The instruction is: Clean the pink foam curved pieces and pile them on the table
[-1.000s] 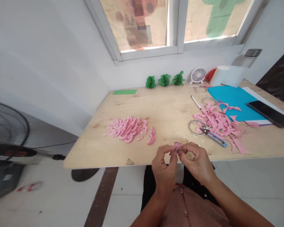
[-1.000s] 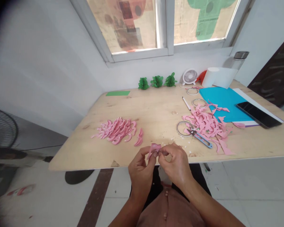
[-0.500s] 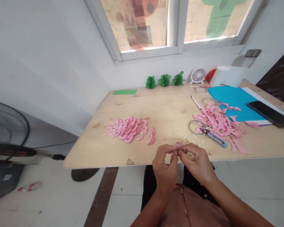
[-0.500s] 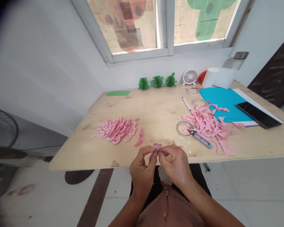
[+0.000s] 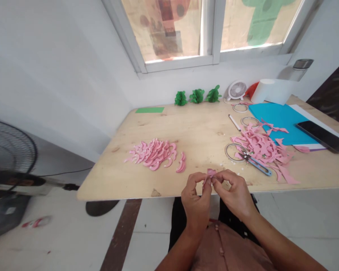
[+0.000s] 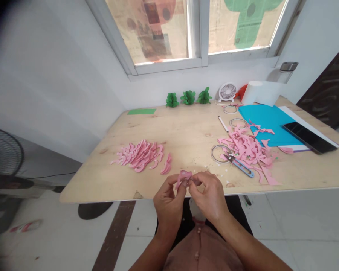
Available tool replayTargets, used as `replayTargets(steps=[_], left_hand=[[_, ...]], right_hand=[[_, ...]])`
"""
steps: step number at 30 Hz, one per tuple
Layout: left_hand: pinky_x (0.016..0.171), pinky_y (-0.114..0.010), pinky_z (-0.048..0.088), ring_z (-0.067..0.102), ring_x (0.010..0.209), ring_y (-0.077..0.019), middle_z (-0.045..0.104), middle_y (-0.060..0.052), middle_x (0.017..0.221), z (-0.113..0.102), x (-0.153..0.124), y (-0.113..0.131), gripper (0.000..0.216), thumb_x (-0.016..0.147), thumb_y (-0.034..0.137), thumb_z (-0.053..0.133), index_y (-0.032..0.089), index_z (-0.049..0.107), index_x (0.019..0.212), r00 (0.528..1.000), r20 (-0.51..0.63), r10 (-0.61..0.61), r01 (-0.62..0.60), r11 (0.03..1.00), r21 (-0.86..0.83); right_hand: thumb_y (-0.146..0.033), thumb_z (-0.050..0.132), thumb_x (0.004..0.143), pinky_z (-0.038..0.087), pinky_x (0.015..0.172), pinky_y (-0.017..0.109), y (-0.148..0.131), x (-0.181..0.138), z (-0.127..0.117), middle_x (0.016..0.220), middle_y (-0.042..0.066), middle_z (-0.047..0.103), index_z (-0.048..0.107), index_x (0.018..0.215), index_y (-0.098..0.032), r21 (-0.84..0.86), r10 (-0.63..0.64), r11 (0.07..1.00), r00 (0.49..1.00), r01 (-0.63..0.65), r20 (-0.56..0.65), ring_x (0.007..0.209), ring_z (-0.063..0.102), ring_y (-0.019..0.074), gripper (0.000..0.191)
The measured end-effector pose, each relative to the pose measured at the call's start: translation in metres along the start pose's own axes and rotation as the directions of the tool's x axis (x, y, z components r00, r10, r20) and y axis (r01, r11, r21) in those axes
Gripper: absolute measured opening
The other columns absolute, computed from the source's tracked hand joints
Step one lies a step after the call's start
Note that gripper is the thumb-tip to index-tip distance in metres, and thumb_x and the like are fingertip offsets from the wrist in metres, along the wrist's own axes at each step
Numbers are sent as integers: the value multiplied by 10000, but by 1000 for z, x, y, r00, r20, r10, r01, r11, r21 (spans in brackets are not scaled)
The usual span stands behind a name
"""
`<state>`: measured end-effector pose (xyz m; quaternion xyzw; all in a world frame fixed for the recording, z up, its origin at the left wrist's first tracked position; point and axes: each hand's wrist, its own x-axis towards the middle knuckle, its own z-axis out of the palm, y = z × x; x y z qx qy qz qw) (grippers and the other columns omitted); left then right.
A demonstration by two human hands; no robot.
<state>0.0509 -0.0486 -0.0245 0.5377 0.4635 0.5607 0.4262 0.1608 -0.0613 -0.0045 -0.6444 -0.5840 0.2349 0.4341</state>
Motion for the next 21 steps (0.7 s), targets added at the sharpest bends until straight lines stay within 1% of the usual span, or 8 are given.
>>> replayTargets(steps=[5,9,12,14,16,19,21], left_hand=[[766,-306,493,644,805,-184,691,-42,815,1,1,2,76,768,175,614,180,660,829,1000,8,-17,17,1000,-15],[766,-311,491,640,795,-178,697,-45,845,0,2,4,81,779,177,607,182,663,837,1000,27,-15,15,1000,-18],[788,-318,483,635,818,-182,698,-49,862,0,1,3,85,777,182,613,177,665,844,998,30,-47,49,998,-46],[777,-311,483,633,806,-181,694,-42,822,1,2,3,77,761,193,632,172,666,827,993,28,-113,115,988,-102],[731,-289,485,625,748,-169,684,-25,753,2,3,4,72,729,200,660,164,662,791,977,27,-211,213,958,-192],[661,-239,470,596,661,-127,656,3,686,3,6,8,96,671,180,700,152,652,749,934,38,-356,347,874,-339],[626,-208,452,576,629,-101,641,16,670,3,8,11,113,653,166,713,147,646,742,907,61,-416,402,816,-414]], right_hand=[[-216,521,779,424,673,306,1,0,-1,655,24,612,600,664,-187,4,9,1000,1000,-9,-3,666,565,187,142],[-201,521,768,430,662,302,0,0,0,639,19,604,584,643,-191,-1,-10,1000,1000,10,-17,655,561,183,140],[-193,519,759,438,657,296,-1,1,1,640,19,604,574,639,-196,11,-13,1000,1000,14,-24,661,563,184,132],[-191,518,753,442,648,290,-1,1,0,643,18,608,575,640,-198,26,-3,1000,1000,4,-15,658,569,181,127],[-193,520,746,442,636,283,-1,2,-1,637,14,611,583,635,-197,40,12,999,1000,-12,-5,646,575,177,128],[-204,529,737,442,633,277,1,2,-2,627,9,621,611,637,-189,78,52,996,999,-52,9,631,581,172,131],[-213,536,735,444,627,268,1,2,-3,620,6,622,621,638,-183,122,84,989,996,-86,26,621,583,167,133]])
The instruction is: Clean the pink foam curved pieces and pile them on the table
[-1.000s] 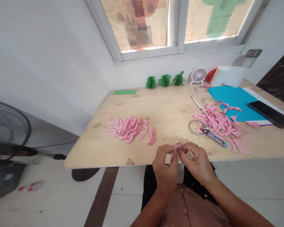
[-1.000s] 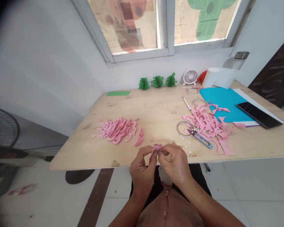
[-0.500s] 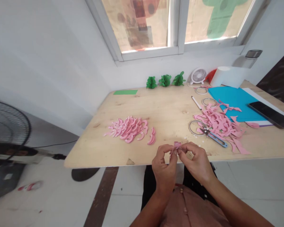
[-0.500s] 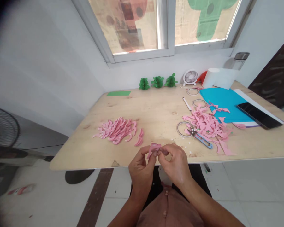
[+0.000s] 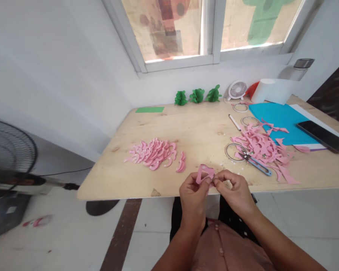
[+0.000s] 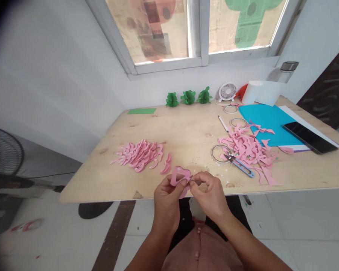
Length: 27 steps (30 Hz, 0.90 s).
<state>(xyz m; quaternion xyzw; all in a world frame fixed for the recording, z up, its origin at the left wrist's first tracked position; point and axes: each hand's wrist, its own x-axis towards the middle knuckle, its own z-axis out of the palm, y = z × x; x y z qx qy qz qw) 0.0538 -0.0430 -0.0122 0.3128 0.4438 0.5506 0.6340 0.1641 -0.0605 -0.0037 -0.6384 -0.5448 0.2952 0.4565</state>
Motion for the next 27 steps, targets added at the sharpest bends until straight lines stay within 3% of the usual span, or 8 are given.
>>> replayTargets(steps=[5,9,15,27], left_hand=[[628,-201,450,584,648,-98,648,11,685,1,0,4,109,659,166,713,144,642,740,1000,17,-24,25,999,-45],[657,-231,469,600,664,-122,660,2,683,-1,0,1,97,665,174,709,148,651,738,998,2,66,-66,995,73],[740,-301,494,630,749,-175,687,-29,743,-5,-2,-6,77,713,205,677,159,663,774,978,75,194,-205,960,192],[739,-295,488,626,749,-172,691,-32,747,-5,-3,-6,81,704,203,685,157,667,768,982,77,172,-183,967,177]], right_hand=[[-233,542,754,462,646,264,0,-2,-1,662,15,648,640,662,-177,33,26,999,1000,-26,13,654,597,172,145],[-255,536,775,468,688,273,1,-2,-1,729,31,681,665,701,-176,16,18,1000,1000,-18,10,713,615,184,168],[-263,535,781,448,629,256,3,-1,-1,640,7,623,636,672,-173,16,30,999,999,-31,27,632,566,159,173],[-260,543,745,439,615,257,-1,1,0,594,-2,606,601,617,-172,130,79,988,996,-82,30,604,558,158,165]])
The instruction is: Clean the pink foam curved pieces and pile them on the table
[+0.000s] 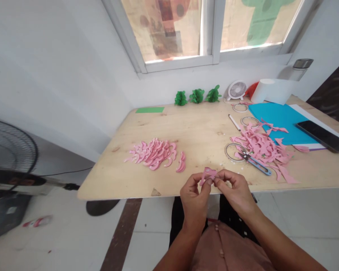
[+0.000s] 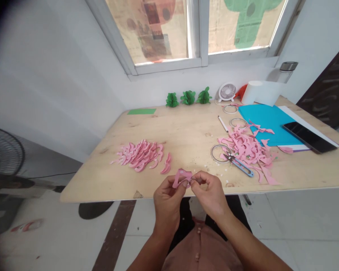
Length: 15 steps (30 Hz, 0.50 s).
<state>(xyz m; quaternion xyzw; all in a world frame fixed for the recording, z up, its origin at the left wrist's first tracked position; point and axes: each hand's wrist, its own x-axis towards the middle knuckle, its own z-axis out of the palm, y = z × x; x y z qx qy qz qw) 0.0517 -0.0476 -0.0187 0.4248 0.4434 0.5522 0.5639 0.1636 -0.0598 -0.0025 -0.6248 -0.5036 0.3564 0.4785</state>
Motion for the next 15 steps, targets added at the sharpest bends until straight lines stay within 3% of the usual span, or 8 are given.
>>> replayTargets(steps=[7,11,15], left_hand=[[634,-228,465,602,644,-121,656,-3,672,5,3,6,126,647,180,723,139,642,735,986,-33,-165,155,968,-198],[674,-229,471,608,666,-114,658,-1,703,5,7,7,158,635,179,728,142,636,757,969,7,-248,239,926,-293],[659,-234,483,588,651,-107,636,-1,738,3,8,6,194,616,175,730,140,627,777,953,-13,-302,283,907,-311]], right_hand=[[-259,552,745,425,582,252,9,-1,1,580,-2,584,611,621,-169,32,21,999,1000,-21,-15,593,535,154,164],[-291,556,771,448,632,274,16,1,-4,641,18,624,623,674,-168,59,33,998,998,-30,-45,646,566,173,170],[-307,540,785,444,618,274,24,10,-15,594,2,601,590,642,-180,-134,-50,991,986,29,-156,606,561,168,198]])
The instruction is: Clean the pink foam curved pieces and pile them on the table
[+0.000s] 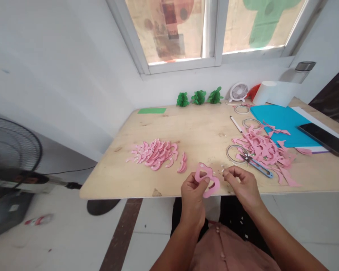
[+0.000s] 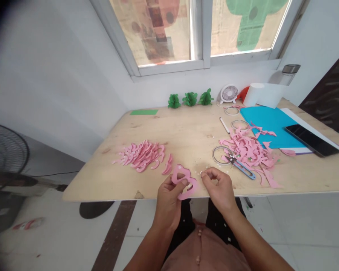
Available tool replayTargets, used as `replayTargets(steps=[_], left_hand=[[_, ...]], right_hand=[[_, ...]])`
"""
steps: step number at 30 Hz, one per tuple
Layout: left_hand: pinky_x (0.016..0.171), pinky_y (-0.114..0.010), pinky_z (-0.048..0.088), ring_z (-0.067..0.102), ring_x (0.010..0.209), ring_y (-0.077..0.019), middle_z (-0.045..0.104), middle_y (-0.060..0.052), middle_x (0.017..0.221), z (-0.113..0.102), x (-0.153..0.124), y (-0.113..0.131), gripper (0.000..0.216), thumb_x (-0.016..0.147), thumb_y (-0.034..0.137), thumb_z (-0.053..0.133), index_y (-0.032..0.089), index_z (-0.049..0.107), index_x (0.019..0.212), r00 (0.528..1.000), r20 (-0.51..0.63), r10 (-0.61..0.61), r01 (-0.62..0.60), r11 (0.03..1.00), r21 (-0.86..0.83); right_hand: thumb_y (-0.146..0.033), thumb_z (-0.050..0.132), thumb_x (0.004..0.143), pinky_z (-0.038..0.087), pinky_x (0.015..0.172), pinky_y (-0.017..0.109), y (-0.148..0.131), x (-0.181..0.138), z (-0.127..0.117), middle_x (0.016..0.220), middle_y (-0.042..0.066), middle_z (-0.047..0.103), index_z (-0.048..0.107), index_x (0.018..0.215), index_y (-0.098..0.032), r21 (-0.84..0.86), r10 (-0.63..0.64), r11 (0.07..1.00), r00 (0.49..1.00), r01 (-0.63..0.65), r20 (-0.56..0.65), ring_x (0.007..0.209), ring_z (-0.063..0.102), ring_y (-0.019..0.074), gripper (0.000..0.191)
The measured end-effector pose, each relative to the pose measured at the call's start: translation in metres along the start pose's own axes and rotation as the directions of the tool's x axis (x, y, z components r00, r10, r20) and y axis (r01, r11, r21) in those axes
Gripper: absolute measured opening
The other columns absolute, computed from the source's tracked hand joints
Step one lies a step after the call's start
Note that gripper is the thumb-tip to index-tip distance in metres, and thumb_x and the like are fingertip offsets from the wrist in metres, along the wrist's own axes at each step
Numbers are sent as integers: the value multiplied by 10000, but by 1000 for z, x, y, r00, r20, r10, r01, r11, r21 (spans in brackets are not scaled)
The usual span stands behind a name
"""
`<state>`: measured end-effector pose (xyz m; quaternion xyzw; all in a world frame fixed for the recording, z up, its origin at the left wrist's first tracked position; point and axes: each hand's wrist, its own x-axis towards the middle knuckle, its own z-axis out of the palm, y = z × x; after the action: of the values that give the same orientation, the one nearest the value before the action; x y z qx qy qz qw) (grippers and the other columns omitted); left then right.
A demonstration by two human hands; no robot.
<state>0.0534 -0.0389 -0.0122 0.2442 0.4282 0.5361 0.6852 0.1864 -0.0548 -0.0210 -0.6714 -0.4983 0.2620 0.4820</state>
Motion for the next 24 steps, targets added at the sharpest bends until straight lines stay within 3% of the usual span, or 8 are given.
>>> replayTargets(steps=[5,10,12,13,14,18,24], left_hand=[[639,-230,488,571,663,-106,622,-11,765,-2,0,-1,191,623,167,722,133,619,780,1000,24,-18,17,1000,19],[641,-225,479,560,654,-99,620,-2,748,-5,1,-2,164,646,176,713,138,623,778,998,53,-21,17,997,75],[630,-218,472,560,646,-98,619,1,735,-5,1,-2,155,652,177,708,139,624,776,998,62,-30,24,995,99],[622,-212,467,558,640,-96,619,1,729,-5,1,-2,149,656,177,704,138,624,776,997,70,-36,28,994,109],[613,-205,461,555,632,-93,618,2,723,-5,2,-2,141,663,177,699,137,624,775,996,80,-42,32,992,121],[596,-194,456,541,604,-85,611,3,689,-3,1,-1,116,663,167,691,129,627,752,992,108,-59,41,985,166],[622,-238,503,566,655,-117,638,-25,754,4,-6,9,158,666,181,692,126,647,807,990,119,-69,46,980,192]], right_hand=[[-254,547,751,455,677,307,14,13,-3,755,42,660,628,766,-178,-85,-79,993,997,77,-15,688,584,188,112],[-255,527,785,450,751,336,14,15,-2,825,62,670,636,678,-191,-81,-132,987,989,137,64,805,608,213,165],[-243,548,765,451,783,344,7,14,-3,947,76,666,660,831,-186,-63,-151,986,987,154,51,865,606,217,142],[-234,561,751,456,784,344,3,14,-3,1009,80,658,647,961,-185,-44,-147,988,988,149,47,876,605,214,232],[-235,559,758,461,790,341,-2,13,-3,1012,74,664,630,1029,-188,-8,-128,992,989,129,74,873,609,207,284],[-305,526,816,474,744,308,-18,11,-2,841,48,698,677,828,-177,141,-43,990,961,4,274,803,622,196,198],[-298,548,792,452,624,263,-18,11,4,674,14,630,658,739,-165,115,32,991,962,-65,270,645,571,159,181]])
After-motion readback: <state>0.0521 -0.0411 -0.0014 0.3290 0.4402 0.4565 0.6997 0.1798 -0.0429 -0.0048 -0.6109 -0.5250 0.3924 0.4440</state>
